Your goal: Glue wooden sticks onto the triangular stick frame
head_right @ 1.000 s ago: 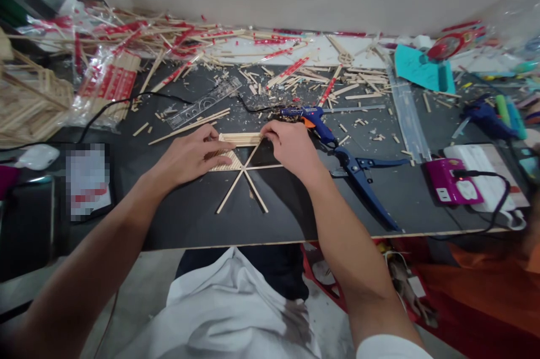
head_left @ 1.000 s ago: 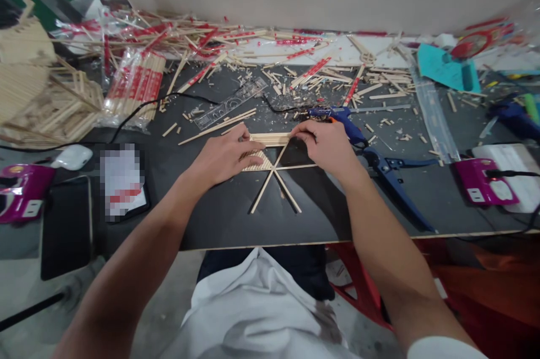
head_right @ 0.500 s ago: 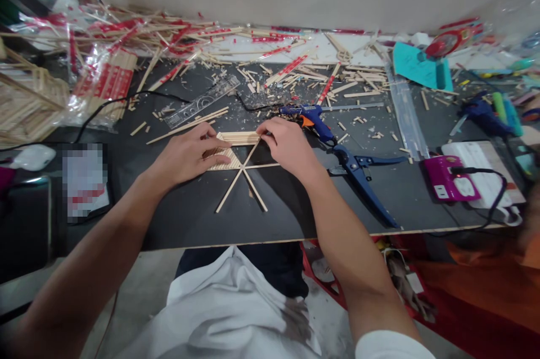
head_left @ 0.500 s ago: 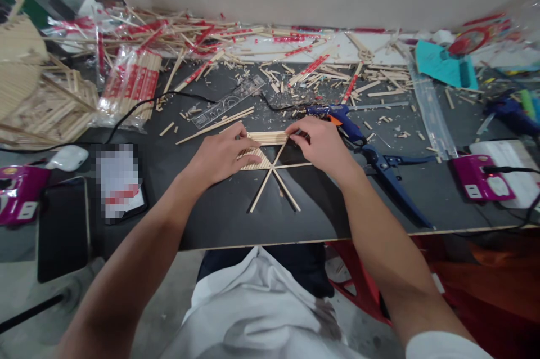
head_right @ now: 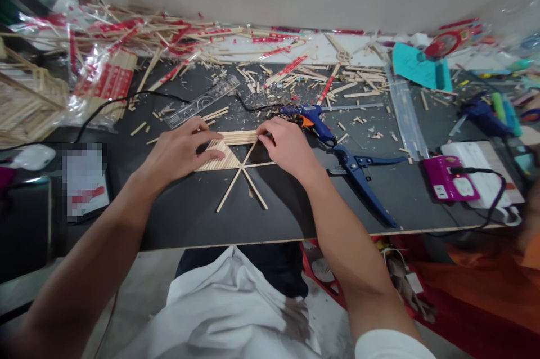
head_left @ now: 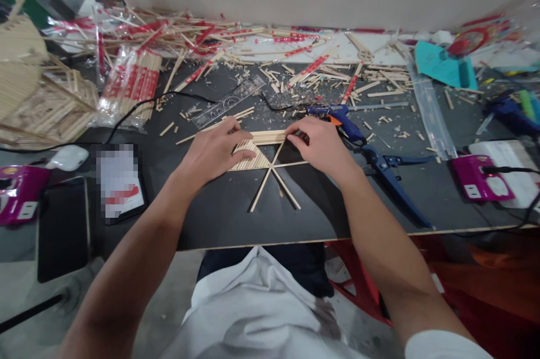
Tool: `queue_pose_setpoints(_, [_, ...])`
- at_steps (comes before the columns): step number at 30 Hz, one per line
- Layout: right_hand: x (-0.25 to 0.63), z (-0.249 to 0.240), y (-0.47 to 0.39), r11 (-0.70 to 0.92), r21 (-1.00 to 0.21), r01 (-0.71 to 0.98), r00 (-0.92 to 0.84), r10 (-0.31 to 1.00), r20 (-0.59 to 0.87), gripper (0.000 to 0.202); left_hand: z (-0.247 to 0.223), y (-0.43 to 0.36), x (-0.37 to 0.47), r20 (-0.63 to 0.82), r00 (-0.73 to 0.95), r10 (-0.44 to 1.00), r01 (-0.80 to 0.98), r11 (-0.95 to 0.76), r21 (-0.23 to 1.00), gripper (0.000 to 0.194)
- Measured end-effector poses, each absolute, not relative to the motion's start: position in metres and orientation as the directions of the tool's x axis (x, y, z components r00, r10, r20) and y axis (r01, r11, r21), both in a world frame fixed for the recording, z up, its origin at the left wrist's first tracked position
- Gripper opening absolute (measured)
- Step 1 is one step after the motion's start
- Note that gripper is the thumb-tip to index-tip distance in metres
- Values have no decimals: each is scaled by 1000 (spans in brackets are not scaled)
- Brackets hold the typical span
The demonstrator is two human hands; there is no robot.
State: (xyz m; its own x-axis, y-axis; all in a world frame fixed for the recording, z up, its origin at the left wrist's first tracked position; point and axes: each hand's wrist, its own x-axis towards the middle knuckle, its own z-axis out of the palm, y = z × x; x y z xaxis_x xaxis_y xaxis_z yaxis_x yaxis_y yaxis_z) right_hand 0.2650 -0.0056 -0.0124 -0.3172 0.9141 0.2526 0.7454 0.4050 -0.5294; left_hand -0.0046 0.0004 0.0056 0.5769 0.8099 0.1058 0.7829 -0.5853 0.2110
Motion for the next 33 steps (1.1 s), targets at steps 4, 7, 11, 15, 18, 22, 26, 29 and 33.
queue_pose_setpoints(4, [264, -11, -6, 393, -531, 750, -307, 919, 247, 9, 4, 0, -5, 85, 607, 790, 760, -609, 227, 38])
queue_pose_setpoints(7, [264, -10, -7, 384, -538, 751, -308, 923, 230, 8, 4, 1, -7, 92, 595, 798, 769, -599, 222, 35])
queue_pose_setpoints(11, [264, -9, -8, 366, -560, 743, -311, 930, 195, 8, 9, 2, -11, 91, 560, 823, 791, -564, 235, 38])
queue_pose_setpoints(15, [259, -13, -8, 441, -573, 690, -361, 897, 256, 7, 12, 2, -10, 36, 552, 833, 800, -541, 257, 48])
queue_pose_setpoints(18, [249, -19, -8, 495, -563, 662, -402, 868, 290, 5, 10, 1, -8, 11, 571, 821, 785, -550, 284, 53])
queue_pose_setpoints(22, [237, -23, -9, 509, -504, 698, -455, 858, 236, 8, 6, 1, -6, 14, 585, 811, 771, -561, 301, 53])
queue_pose_setpoints(26, [229, -19, -11, 475, -387, 790, -448, 879, 163, 17, 3, 1, -6, 28, 588, 808, 764, -567, 309, 52])
queue_pose_setpoints(29, [226, -15, -12, 467, -293, 834, -449, 884, 131, 21, 1, 2, -7, 46, 593, 804, 753, -574, 323, 52])
queue_pose_setpoints(33, [223, -13, -13, 478, -197, 856, -461, 878, 128, 27, 0, 2, -7, 46, 595, 803, 749, -574, 331, 54])
